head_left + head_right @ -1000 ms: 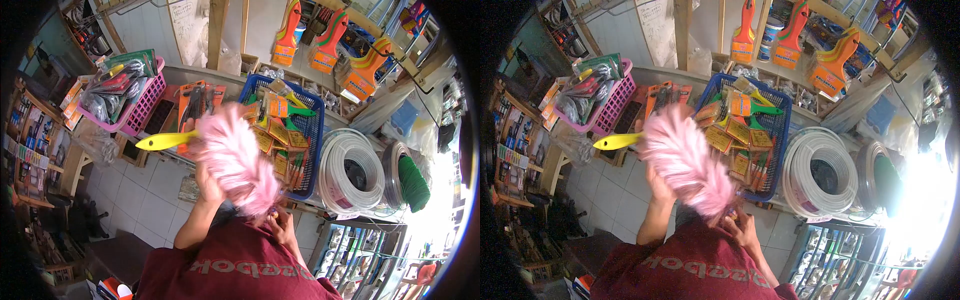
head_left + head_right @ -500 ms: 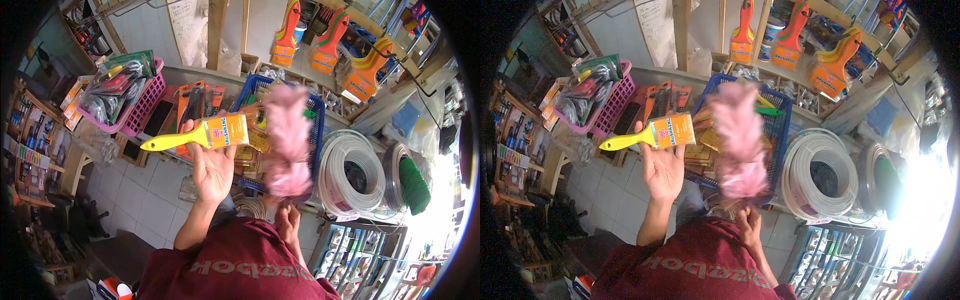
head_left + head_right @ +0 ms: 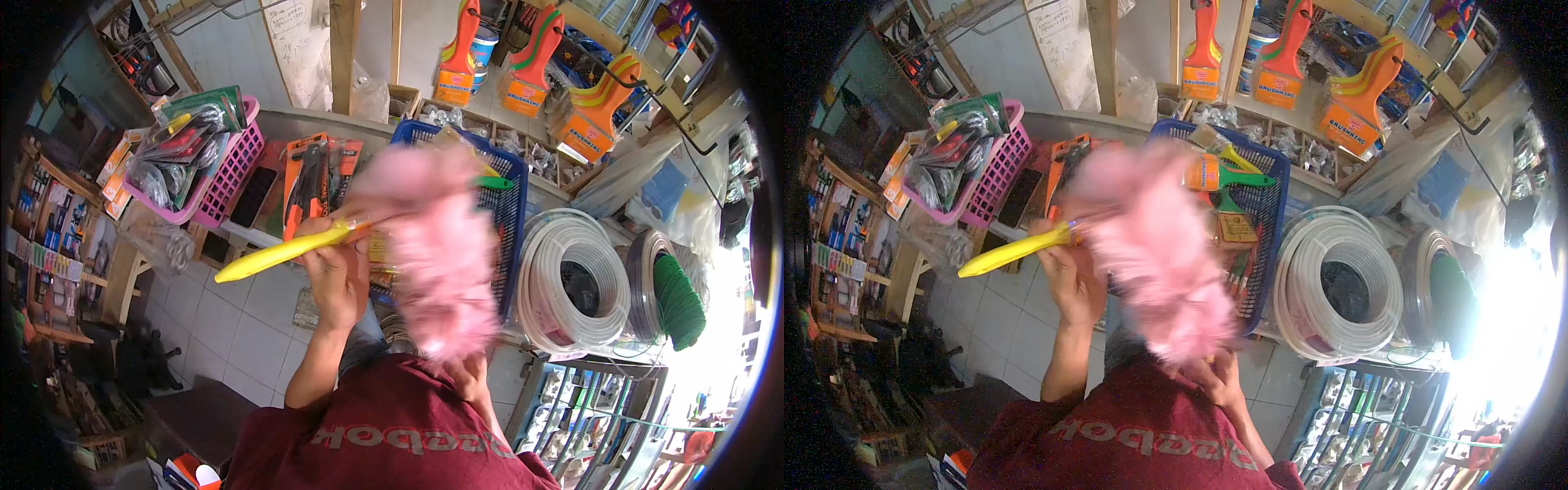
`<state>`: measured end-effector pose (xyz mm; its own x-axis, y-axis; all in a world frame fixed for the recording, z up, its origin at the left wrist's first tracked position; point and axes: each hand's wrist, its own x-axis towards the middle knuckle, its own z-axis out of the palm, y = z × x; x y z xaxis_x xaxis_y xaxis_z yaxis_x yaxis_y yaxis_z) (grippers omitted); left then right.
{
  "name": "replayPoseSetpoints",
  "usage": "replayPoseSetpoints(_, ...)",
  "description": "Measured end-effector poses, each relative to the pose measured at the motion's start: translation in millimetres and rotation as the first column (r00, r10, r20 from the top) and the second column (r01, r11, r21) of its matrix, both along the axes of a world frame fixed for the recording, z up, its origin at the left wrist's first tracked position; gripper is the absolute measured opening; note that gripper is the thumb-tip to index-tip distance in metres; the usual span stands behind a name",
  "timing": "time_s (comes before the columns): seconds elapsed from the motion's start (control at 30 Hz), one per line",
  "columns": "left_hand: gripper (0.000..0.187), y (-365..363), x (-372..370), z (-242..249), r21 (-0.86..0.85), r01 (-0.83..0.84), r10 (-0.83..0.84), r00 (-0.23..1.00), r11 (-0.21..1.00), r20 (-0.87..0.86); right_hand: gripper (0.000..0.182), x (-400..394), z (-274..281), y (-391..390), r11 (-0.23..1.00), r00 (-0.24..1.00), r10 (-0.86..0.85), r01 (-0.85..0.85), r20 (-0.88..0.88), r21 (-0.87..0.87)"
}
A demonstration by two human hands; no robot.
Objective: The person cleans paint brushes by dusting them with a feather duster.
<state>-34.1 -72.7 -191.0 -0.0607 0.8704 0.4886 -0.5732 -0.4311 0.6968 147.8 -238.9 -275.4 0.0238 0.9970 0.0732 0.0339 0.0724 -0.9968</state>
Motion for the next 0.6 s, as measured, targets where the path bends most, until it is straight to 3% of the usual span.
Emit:
replayPoseSetpoints(0.03,0.040,-1.0,-0.7,-2.0,-0.038,-0.063,0.061,0.997,0.997,-0.048,0.020,0.8,9.7,-4.0,0.984,1.000,0.013,-0.014,-0.011,-0.178)
replayPoseSetpoints(0.1,0.040,8.6,4.3,1.1,0.178,0.087,-0.094,0.995,0.980,0.028,0.018,3.2,-9.7,-6.1,0.962,0.992,-0.108,0.123,0.071,-0.243)
replayPoseSetpoints(0.2,0.039,8.4,7.0,13.5,0.195,0.139,-0.144,0.989,0.971,0.012,0.017,6.4,-14.6,-8.2,0.951,0.958,-0.179,0.110,-0.223,-0.290)
replayPoseSetpoints(0.3,0.037,3.8,-0.1,-1.3,0.107,0.023,-0.013,0.995,0.994,-0.097,0.018,-4.1,11.0,-6.4,0.988,0.987,-0.098,0.082,-0.127,-0.130)
replayPoseSetpoints(0.33,0.035,6.5,-1.1,-12.0,-0.089,-0.002,-0.013,0.986,0.996,-0.165,0.019,-7.3,26.7,3.1,0.993,1.000,-0.015,0.013,-0.018,-0.120)
replayPoseSetpoints(0.37,0.037,10.2,-2.9,-18.3,-0.013,0.015,-0.017,0.983,1.000,-0.181,0.022,1.4,-30.4,-7.4,0.986,1.000,-0.011,0.015,0.024,-0.166)
replayPoseSetpoints(0.43,0.040,18.0,1.2,15.0,0.142,0.049,-0.019,0.978,0.989,-0.209,0.027,-0.3,-11.5,-3.5,0.931,0.993,-0.116,0.112,0.009,-0.346)
replayPoseSetpoints(0.5,0.042,20.5,1.2,34.4,0.121,0.093,-0.075,0.987,0.988,-0.140,0.029,1.3,1.3,-1.5,0.940,0.995,-0.102,0.104,0.025,-0.326)
replayPoseSetpoints(0.6,0.046,37.3,-12.9,55.6,0.156,0.011,0.043,0.941,0.988,-0.337,0.032,4.3,3.1,-5.2,0.940,0.994,-0.076,0.097,0.077,-0.328)
